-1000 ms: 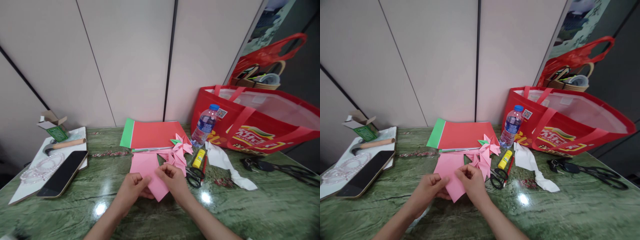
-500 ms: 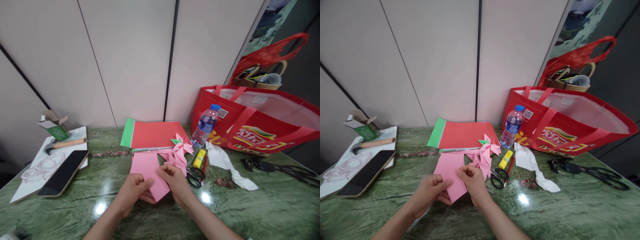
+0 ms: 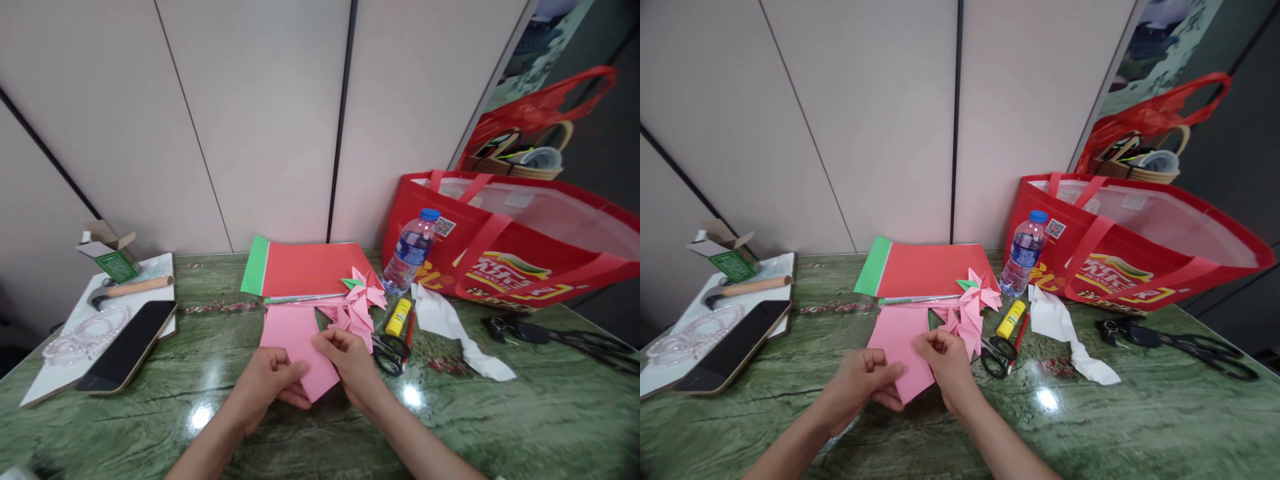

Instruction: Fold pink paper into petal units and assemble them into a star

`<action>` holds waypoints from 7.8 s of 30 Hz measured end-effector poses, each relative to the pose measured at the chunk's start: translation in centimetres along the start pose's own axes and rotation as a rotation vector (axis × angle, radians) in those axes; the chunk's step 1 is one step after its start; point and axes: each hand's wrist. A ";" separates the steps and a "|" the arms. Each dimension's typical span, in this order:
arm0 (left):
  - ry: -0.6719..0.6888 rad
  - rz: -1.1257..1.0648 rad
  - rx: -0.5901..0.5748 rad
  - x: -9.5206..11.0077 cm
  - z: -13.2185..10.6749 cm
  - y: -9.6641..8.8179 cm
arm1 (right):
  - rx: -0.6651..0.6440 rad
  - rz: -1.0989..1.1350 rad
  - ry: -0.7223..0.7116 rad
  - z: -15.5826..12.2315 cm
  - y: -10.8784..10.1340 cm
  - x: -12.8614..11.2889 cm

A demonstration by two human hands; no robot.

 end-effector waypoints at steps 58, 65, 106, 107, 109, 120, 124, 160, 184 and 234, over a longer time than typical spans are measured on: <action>0.013 0.115 0.102 0.6 -0.1 -0.5 | -0.176 -0.085 0.075 0.0 -0.2 0.0; -0.053 0.086 -0.012 0.2 -0.1 -0.1 | -0.066 -0.077 0.027 0.3 -0.3 0.1; 0.444 0.891 0.203 0.6 0.1 -1.1 | -0.168 -0.777 -0.832 -0.8 -0.2 -1.2; 0.456 0.908 0.209 0.6 0.1 -1.1 | -0.198 -0.787 -0.845 -0.8 -0.2 -1.0; 0.491 0.933 0.230 0.6 0.1 -1.2 | -0.239 -0.808 -0.842 -0.7 -0.3 -0.7; 0.592 1.150 0.211 -0.1 -0.1 -1.7 | -0.319 -0.894 -0.727 -1.1 0.1 -1.0; 0.602 1.154 0.192 0.3 0.0 -2.0 | -0.280 -0.897 -0.709 -1.0 0.1 -1.1; 0.566 0.832 0.280 1.3 0.1 -1.9 | -0.356 -0.760 -0.572 -1.2 0.0 -0.4; 0.521 0.790 0.562 2.2 0.6 -4.6 | -0.209 -0.734 -0.466 -0.8 0.0 -0.9; 0.158 -0.145 -0.088 1.5 -0.2 -1.7 | -0.385 -0.763 -0.719 -0.9 -0.3 -0.5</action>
Point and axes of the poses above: each hand's wrist, its own z-axis towards the middle knuckle, its own y-axis out of the palm, x = y × z, and after that the axes turned 12 degrees about -y, right-handed
